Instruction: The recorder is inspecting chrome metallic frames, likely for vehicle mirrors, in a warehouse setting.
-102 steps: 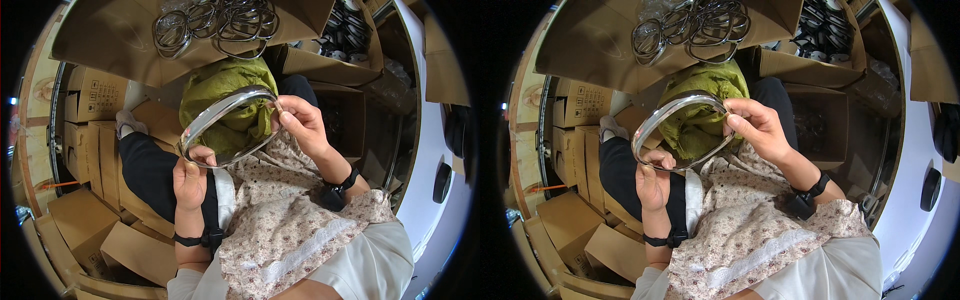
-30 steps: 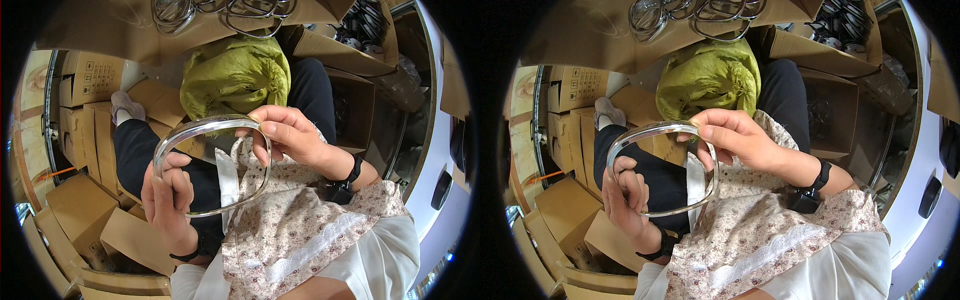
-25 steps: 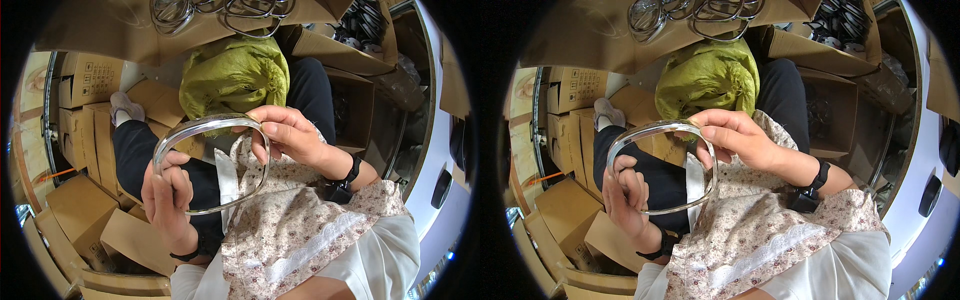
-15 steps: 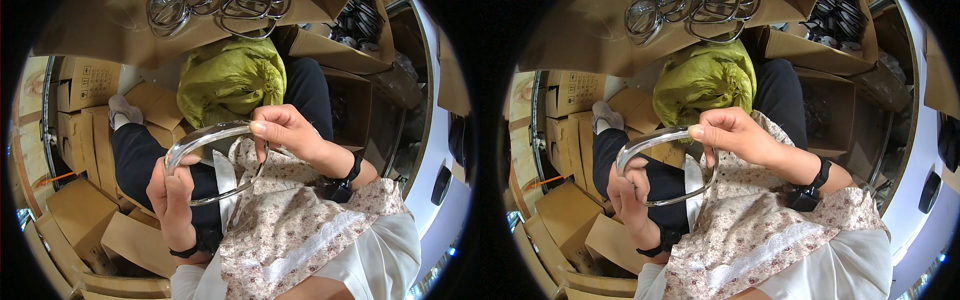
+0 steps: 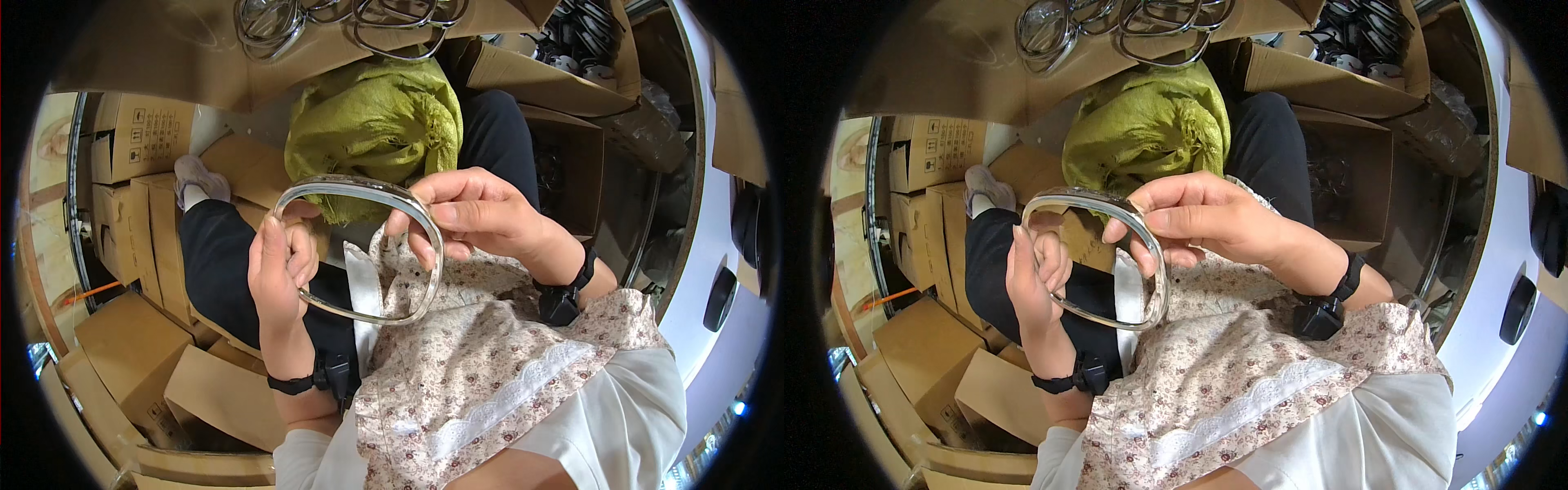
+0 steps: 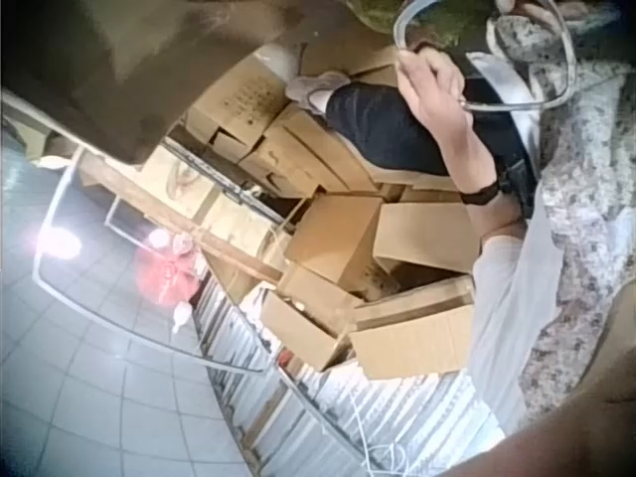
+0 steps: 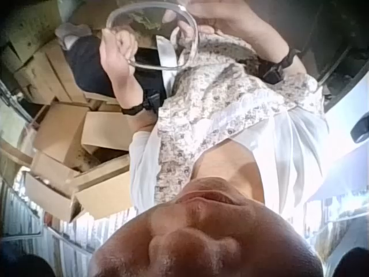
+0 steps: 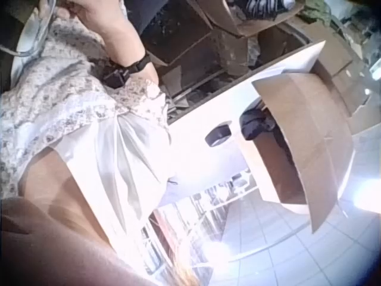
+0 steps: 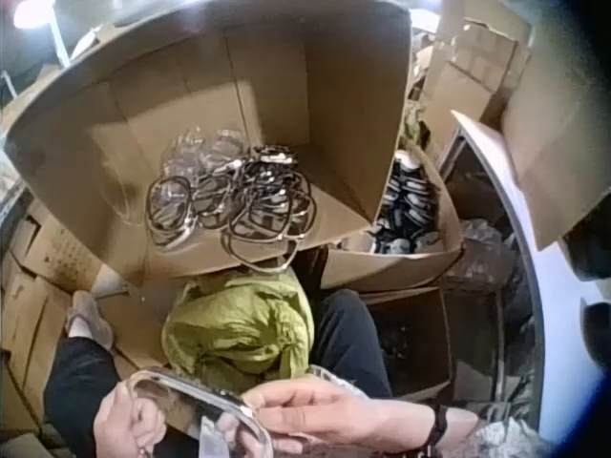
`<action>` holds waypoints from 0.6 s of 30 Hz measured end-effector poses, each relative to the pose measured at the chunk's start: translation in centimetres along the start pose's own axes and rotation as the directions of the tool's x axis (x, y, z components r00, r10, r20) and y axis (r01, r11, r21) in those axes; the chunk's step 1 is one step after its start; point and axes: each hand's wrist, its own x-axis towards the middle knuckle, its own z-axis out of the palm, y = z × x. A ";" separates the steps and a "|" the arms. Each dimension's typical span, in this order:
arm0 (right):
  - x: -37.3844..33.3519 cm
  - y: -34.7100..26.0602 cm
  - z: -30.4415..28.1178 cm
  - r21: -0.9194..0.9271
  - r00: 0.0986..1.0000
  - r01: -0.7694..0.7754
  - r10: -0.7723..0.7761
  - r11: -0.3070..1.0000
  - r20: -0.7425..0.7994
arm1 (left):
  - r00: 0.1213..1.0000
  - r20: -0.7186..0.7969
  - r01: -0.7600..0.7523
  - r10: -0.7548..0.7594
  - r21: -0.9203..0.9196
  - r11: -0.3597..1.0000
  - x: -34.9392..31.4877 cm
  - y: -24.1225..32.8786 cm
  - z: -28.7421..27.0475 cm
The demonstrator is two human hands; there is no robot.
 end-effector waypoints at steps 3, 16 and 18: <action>-0.2 0.3 0.3 0.024 0.999 0.017 -0.017 1.000 0.030 | 0.998 -0.058 -0.016 0.016 -0.003 1.000 0.2 -0.2 0.3; 0.0 1.6 -1.5 0.016 0.994 0.095 -0.095 0.995 -0.048 | 0.976 -0.150 -0.166 0.155 -0.061 0.984 -1.1 1.3 1.1; -0.1 1.8 -1.6 0.003 0.994 0.097 -0.097 0.995 -0.047 | 0.973 -0.139 -0.192 0.184 -0.046 0.980 -1.4 1.3 1.2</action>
